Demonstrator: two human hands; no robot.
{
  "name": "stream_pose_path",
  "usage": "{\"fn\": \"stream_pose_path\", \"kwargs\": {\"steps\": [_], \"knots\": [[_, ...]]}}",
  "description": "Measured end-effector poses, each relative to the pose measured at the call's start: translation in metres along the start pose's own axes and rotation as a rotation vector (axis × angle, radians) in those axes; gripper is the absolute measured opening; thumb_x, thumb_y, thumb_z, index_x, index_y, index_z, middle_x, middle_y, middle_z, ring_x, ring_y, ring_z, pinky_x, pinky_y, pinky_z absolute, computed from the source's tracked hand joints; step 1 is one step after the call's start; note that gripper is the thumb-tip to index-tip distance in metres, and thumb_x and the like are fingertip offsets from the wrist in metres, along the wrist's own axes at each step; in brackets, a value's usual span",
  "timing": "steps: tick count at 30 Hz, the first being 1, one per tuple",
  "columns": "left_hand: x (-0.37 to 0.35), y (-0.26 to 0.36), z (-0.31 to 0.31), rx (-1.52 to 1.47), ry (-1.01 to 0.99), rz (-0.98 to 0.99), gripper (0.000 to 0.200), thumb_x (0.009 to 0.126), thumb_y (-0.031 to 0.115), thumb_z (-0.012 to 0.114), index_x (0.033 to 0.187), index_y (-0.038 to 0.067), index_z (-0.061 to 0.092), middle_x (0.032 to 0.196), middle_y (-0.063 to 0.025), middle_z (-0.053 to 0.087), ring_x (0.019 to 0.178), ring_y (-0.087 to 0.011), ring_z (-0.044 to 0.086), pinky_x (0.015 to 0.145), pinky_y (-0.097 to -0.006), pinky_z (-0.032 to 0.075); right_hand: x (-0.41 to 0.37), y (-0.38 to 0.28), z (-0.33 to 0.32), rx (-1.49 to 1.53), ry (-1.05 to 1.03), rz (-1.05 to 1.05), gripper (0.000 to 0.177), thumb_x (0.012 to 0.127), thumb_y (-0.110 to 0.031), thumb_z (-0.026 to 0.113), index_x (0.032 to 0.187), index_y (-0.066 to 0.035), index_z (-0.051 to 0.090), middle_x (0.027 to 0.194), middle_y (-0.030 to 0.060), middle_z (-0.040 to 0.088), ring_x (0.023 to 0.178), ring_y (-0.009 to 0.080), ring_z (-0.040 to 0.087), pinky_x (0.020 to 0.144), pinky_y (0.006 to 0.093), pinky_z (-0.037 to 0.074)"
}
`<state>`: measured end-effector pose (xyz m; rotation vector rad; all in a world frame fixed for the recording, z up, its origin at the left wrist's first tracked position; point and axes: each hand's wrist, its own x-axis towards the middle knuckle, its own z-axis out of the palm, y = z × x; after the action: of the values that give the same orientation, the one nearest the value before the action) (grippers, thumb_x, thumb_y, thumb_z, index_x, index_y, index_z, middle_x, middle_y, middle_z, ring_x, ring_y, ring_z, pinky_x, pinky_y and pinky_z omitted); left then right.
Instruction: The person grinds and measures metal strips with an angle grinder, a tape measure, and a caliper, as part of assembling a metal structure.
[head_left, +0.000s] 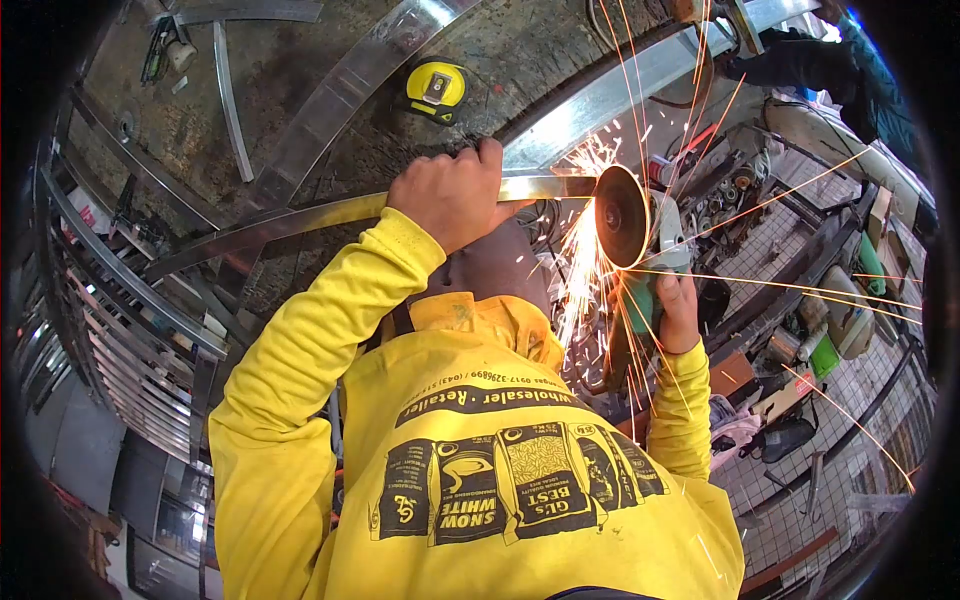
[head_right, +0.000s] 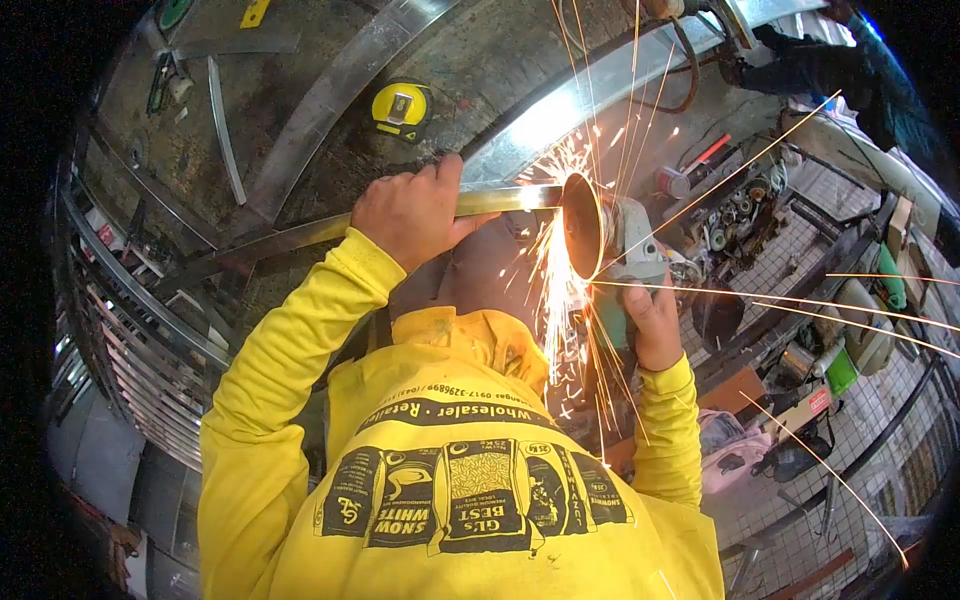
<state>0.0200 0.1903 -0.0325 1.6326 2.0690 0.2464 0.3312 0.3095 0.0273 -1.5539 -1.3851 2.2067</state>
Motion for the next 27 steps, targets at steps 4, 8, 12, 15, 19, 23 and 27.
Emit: {"fn": "stream_pose_path", "kwargs": {"steps": [4,8,12,15,19,23,27], "knots": [[0.000,-0.001,0.001,-0.002,0.004,0.000,0.064,0.088,0.067,0.063,0.100,0.004,0.056,0.070,-0.0155,0.068,0.059,-0.0365,0.069,0.054,-0.0459,0.057,-0.003,-0.012,0.008,-0.043,0.029,0.043,0.078,0.095,-0.043,0.067,0.154,-0.005,0.031,0.130,0.0122,0.058,0.107,0.0215,0.064,0.091,0.0352,0.053],[0.000,0.000,0.002,0.008,0.019,0.004,0.064,0.088,0.067,0.063,0.099,0.004,0.056,0.071,-0.0156,0.068,0.060,-0.0363,0.070,0.055,-0.0454,0.057,0.001,-0.005,0.008,-0.030,0.057,0.026,0.080,0.094,-0.044,0.069,0.153,-0.006,0.032,0.125,0.0125,0.060,0.096,0.0203,0.067,0.082,0.0339,0.056],[0.000,0.000,0.001,0.011,0.007,0.003,0.065,0.088,0.067,0.063,0.099,0.004,0.056,0.071,-0.0155,0.069,0.061,-0.0360,0.070,0.055,-0.0450,0.058,0.004,-0.010,0.005,-0.005,0.002,0.028,0.078,0.094,-0.042,0.070,0.152,-0.005,0.034,0.126,0.0101,0.060,0.107,0.0185,0.062,0.093,0.0342,0.051],[0.000,0.000,0.002,0.017,0.008,-0.006,0.065,0.087,0.068,0.063,0.099,0.004,0.056,0.071,-0.0153,0.069,0.061,-0.0360,0.070,0.056,-0.0452,0.058,0.003,-0.008,0.007,-0.014,0.055,0.005,0.078,0.094,-0.042,0.070,0.152,-0.005,0.034,0.128,0.0086,0.059,0.114,0.0175,0.058,0.099,0.0342,0.046],[0.000,0.001,0.001,0.013,0.002,-0.019,0.065,0.087,0.068,0.064,0.101,0.004,0.056,0.070,-0.0153,0.069,0.060,-0.0361,0.070,0.056,-0.0455,0.058,0.004,-0.005,-0.006,-0.042,-0.033,0.077,0.079,0.094,-0.045,0.068,0.152,-0.003,0.034,0.129,0.0096,0.058,0.111,0.0183,0.059,0.096,0.0339,0.049],[0.000,0.001,0.001,0.007,-0.005,-0.028,0.066,0.086,0.067,0.064,0.103,0.004,0.056,0.070,-0.0153,0.069,0.060,-0.0361,0.070,0.057,-0.0457,0.058,0.003,-0.008,0.003,-0.061,0.018,-0.007,0.078,0.096,-0.045,0.067,0.152,-0.003,0.034,0.130,0.0116,0.058,0.109,0.0197,0.061,0.091,0.0337,0.052],[-0.001,0.000,0.003,0.015,0.015,-0.020,0.066,0.086,0.067,0.065,0.104,0.004,0.056,0.070,-0.0144,0.069,0.060,-0.0359,0.070,0.057,-0.0454,0.058,0.002,-0.009,0.003,0.008,-0.024,0.055,0.081,0.094,-0.048,0.068,0.152,-0.003,0.034,0.131,0.0123,0.058,0.109,0.0206,0.062,0.091,0.0342,0.053]]}}
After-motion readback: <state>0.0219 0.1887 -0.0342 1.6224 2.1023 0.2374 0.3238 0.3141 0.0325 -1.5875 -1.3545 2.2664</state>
